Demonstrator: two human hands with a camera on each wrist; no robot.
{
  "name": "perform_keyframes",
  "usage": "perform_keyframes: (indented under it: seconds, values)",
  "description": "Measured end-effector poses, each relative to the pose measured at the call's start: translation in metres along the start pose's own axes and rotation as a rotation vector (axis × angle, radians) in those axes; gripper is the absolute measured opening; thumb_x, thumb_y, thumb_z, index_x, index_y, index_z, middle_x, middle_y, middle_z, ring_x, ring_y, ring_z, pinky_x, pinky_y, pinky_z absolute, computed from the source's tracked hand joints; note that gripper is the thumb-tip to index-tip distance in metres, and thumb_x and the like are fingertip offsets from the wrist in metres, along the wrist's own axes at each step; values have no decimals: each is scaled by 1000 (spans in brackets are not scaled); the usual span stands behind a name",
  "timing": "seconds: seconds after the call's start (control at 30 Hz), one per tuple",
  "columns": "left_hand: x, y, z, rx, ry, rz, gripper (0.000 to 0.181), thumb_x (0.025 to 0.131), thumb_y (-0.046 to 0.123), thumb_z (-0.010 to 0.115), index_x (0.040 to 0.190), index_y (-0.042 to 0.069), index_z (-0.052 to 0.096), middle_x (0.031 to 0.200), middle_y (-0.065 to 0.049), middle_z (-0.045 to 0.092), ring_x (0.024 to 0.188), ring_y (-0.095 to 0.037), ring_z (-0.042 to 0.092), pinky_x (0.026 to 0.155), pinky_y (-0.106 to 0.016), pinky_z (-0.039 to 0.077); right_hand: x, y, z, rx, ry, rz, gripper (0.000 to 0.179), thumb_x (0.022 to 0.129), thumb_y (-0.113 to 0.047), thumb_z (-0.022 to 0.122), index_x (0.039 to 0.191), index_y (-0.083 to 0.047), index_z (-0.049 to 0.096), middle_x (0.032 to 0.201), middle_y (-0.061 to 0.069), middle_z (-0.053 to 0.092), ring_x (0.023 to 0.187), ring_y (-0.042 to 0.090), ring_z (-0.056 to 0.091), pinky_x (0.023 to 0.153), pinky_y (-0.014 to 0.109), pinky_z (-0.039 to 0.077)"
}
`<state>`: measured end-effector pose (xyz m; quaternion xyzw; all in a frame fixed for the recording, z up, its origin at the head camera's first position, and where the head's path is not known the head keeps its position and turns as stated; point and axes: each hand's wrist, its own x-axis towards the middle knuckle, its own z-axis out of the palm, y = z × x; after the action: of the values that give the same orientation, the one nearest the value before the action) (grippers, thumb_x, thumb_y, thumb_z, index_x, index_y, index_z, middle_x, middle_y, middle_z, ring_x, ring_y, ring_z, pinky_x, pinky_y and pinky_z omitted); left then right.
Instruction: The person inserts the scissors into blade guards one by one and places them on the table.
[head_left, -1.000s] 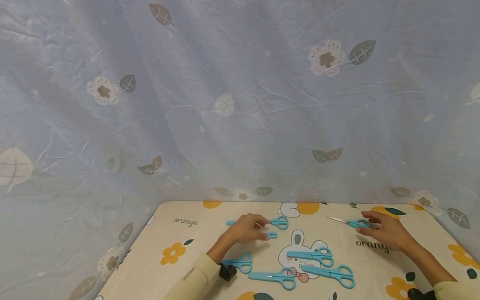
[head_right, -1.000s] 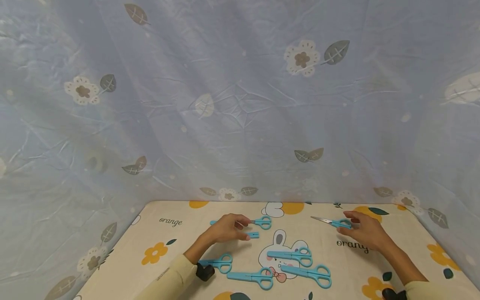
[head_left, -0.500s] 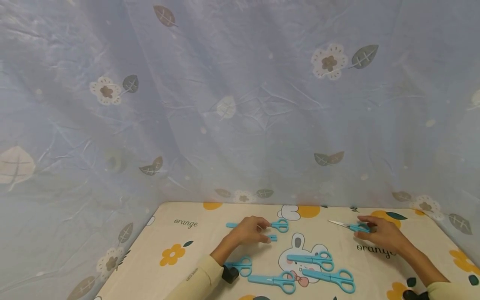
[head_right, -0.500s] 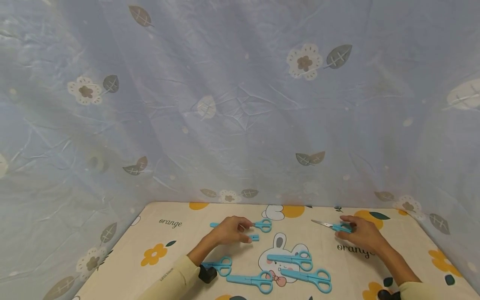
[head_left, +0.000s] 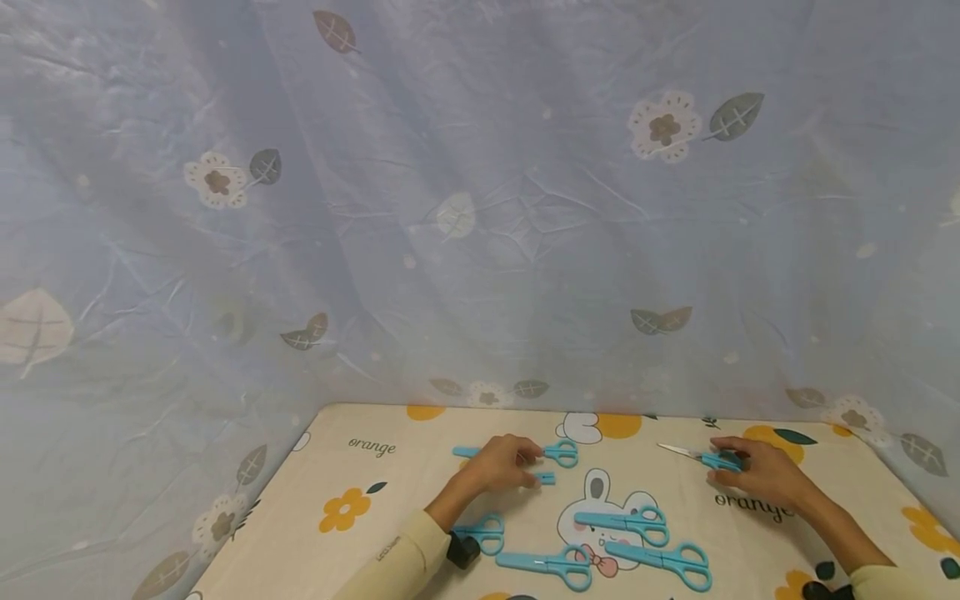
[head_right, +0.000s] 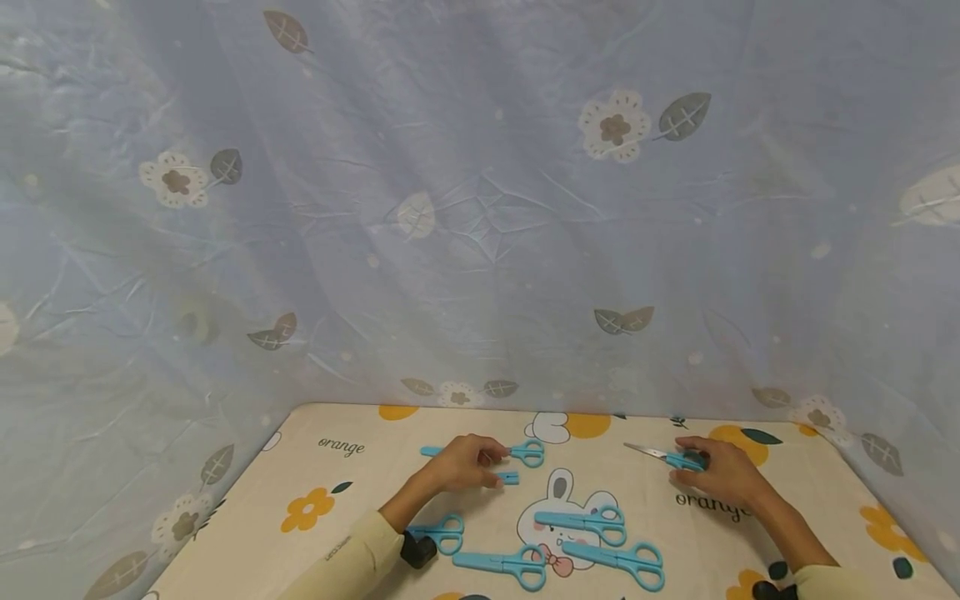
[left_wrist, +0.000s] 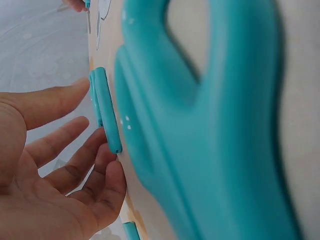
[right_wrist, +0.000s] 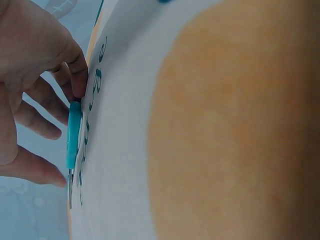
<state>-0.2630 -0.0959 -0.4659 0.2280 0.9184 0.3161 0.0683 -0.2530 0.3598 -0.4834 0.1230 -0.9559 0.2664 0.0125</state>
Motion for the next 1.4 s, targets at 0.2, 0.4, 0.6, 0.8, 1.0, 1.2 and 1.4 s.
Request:
perform_keyframes:
  seconds: [0.2, 0.4, 0.6, 0.8, 1.0, 1.2, 1.4]
  values:
    - [3, -4, 3, 10, 8, 15, 42, 84, 4, 89, 125, 6, 78, 114, -8, 78, 106, -24, 72, 92, -27, 57, -1, 4, 1, 17, 7, -50, 61, 94, -25, 84, 140, 8, 63, 130, 31, 69, 106, 41, 71, 83, 52, 61]
    - [5, -5, 5, 14, 10, 23, 41, 81, -4, 87, 120, 6, 79, 109, -8, 78, 101, -22, 72, 88, -25, 57, -1, 4, 0, 43, -2, -45, 57, 91, -19, 86, 139, 6, 64, 129, 27, 71, 100, 31, 72, 75, 30, 58]
    - [6, -5, 9, 22, 16, 45, 37, 80, -11, 83, 114, 4, 81, 104, -8, 79, 94, -17, 71, 82, -22, 56, -2, 1, -2, 31, 21, -65, 58, 87, -18, 90, 135, 5, 67, 126, 24, 73, 102, 33, 72, 75, 25, 55]
    - [5, -3, 11, 69, 24, 48, 35, 78, -12, 80, 107, 6, 83, 95, -2, 79, 83, -6, 63, 76, -18, 53, -3, 0, -2, 58, 30, -52, 60, 84, -18, 93, 134, 4, 68, 126, 25, 73, 103, 33, 74, 74, 25, 57]
    - [3, 1, 10, 86, 11, 53, 33, 77, -13, 78, 102, 7, 84, 93, -1, 80, 80, -3, 61, 75, -19, 52, -4, 2, -1, 43, 33, -22, 62, 82, -22, 94, 133, 2, 70, 119, 15, 76, 92, 12, 68, 72, 24, 55]
    - [2, 1, 11, 117, 5, 71, 31, 79, -11, 78, 101, 9, 85, 94, 1, 80, 81, -2, 62, 75, -19, 52, -3, 0, -3, 67, 31, 7, 59, 84, -18, 93, 134, 3, 69, 107, 7, 76, 88, 9, 66, 71, 25, 54]
    - [1, 3, 10, 150, 3, 78, 29, 80, -10, 80, 101, 10, 84, 94, 1, 80, 82, -3, 64, 77, -19, 54, -4, -2, -3, 81, 47, 25, 54, 83, -10, 91, 130, 5, 70, 105, 8, 78, 86, 8, 66, 70, 24, 52]
